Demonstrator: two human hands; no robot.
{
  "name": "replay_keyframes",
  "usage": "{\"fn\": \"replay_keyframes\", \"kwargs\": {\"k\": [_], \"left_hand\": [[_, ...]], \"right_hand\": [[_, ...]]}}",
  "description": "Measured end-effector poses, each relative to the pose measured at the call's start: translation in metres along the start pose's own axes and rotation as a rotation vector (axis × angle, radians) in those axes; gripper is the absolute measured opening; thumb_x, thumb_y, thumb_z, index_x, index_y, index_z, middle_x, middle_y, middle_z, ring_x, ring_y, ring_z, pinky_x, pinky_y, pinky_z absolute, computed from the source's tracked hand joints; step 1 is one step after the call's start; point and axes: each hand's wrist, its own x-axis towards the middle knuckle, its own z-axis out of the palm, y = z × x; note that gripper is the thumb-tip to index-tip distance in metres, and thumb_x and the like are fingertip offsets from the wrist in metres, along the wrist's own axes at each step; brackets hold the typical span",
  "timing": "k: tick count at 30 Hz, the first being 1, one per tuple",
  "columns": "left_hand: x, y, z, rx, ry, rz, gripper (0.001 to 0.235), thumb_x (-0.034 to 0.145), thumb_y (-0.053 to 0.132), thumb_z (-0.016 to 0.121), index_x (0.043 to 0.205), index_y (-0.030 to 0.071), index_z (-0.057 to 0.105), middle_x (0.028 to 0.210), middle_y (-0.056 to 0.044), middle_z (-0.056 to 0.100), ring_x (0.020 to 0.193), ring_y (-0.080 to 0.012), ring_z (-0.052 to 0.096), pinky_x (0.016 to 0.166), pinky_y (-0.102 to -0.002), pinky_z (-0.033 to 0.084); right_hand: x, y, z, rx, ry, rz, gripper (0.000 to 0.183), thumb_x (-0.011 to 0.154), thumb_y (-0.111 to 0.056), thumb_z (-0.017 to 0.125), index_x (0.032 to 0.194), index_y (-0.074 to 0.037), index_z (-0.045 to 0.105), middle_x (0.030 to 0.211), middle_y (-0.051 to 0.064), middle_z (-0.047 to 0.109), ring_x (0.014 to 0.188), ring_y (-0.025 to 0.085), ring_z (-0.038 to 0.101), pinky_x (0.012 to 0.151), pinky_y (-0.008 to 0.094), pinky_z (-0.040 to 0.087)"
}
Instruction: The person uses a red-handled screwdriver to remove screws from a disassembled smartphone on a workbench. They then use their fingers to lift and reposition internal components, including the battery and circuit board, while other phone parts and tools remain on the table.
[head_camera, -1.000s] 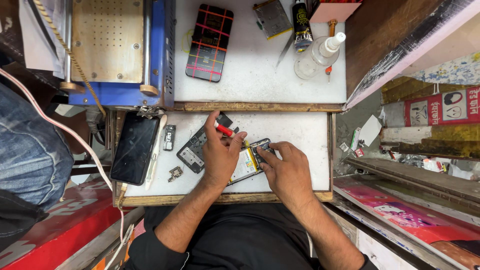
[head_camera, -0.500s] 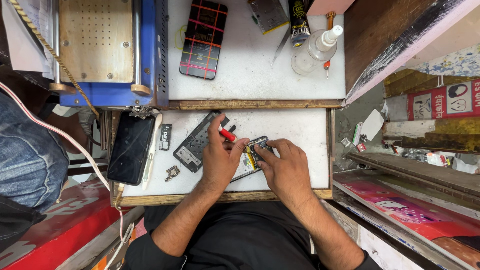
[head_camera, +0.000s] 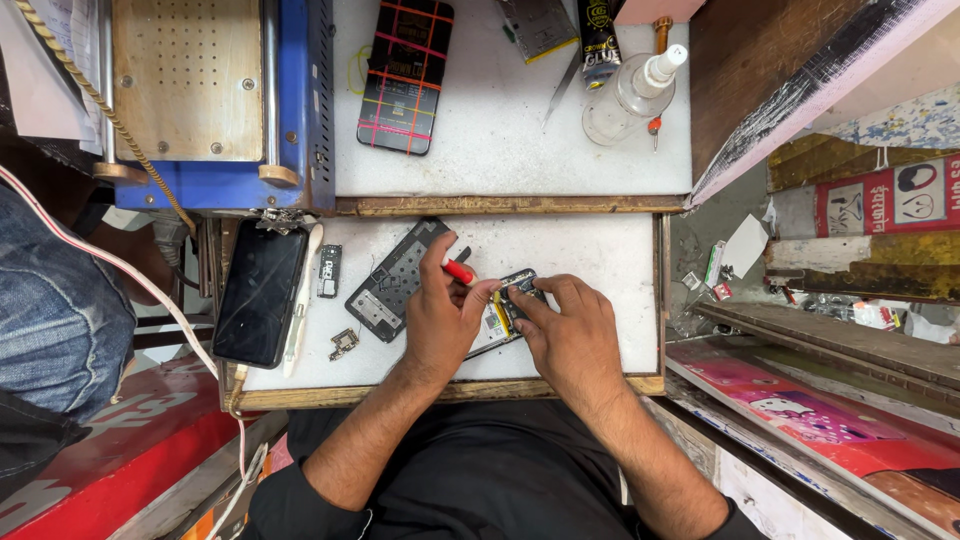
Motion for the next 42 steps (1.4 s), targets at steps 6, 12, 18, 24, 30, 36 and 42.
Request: {"fn": "replay_keyframes", "kwargs": {"k": [6,12,18,24,30,36,42], "left_hand": [[-0.008,-0.005,0.001,-0.011,0.028,0.118,0.071,0.096,0.015,0.078,0.147,0.007,0.028,0.093,-0.009,0.071,0.079,-0.0156,0.078,0.066,-0.027,0.068],[-0.009,-0.006,0.002,-0.017,0.048,0.119,0.071,0.095,0.015,0.079,0.146,0.006,0.03,0.093,-0.01,0.071,0.08,-0.0163,0.077,0.068,-0.028,0.068],[-0.01,-0.006,-0.002,-0.233,0.063,-0.061,0.069,0.098,0.012,0.074,0.148,0.006,0.027,0.1,-0.01,0.072,0.087,-0.0157,0.077,0.074,-0.027,0.069],[-0.009,-0.004,-0.004,-0.123,0.061,0.052,0.07,0.096,0.013,0.077,0.147,0.006,0.03,0.098,-0.011,0.071,0.085,-0.0173,0.077,0.073,-0.028,0.068],[-0.01,-0.004,-0.002,0.007,0.06,0.121,0.069,0.095,0.017,0.079,0.144,0.006,0.031,0.093,-0.01,0.072,0.08,-0.0195,0.078,0.069,-0.031,0.067],[-0.009,-0.004,0.0,0.057,0.069,0.199,0.067,0.097,0.02,0.078,0.143,0.003,0.032,0.094,-0.01,0.071,0.081,-0.021,0.078,0.069,-0.031,0.068],[-0.005,0.019,-0.01,0.182,-0.064,0.653,0.046,0.106,0.004,0.069,0.141,0.017,0.042,0.117,-0.01,0.073,0.093,-0.0213,0.075,0.073,-0.032,0.063]], "right_hand": [[-0.001,0.0,0.009,0.038,0.098,0.032,0.033,0.083,-0.024,0.082,0.114,-0.017,0.079,0.116,0.007,0.064,0.113,0.027,0.057,0.096,0.046,0.041],[0.006,-0.004,0.02,0.075,0.169,0.136,0.023,0.08,-0.025,0.085,0.1,-0.017,0.08,0.108,0.004,0.062,0.109,0.025,0.055,0.094,0.045,0.037],[0.01,0.002,0.021,0.148,0.087,0.245,0.018,0.078,-0.024,0.085,0.094,-0.018,0.082,0.105,0.003,0.063,0.108,0.024,0.054,0.092,0.044,0.036],[0.01,0.006,0.021,0.129,0.095,0.183,0.017,0.082,-0.021,0.083,0.099,-0.02,0.083,0.107,0.002,0.066,0.113,0.023,0.055,0.095,0.044,0.036],[0.01,0.008,0.023,0.135,0.065,0.198,0.018,0.082,-0.021,0.082,0.1,-0.02,0.083,0.107,0.003,0.065,0.112,0.024,0.055,0.094,0.044,0.036],[0.01,0.01,0.023,0.123,0.032,0.205,0.017,0.084,-0.022,0.082,0.101,-0.019,0.083,0.109,0.003,0.064,0.113,0.023,0.054,0.094,0.044,0.035],[0.007,0.017,0.027,0.105,-0.009,0.202,0.017,0.085,-0.024,0.081,0.1,-0.016,0.081,0.114,0.004,0.064,0.115,0.026,0.052,0.097,0.047,0.034]]}}
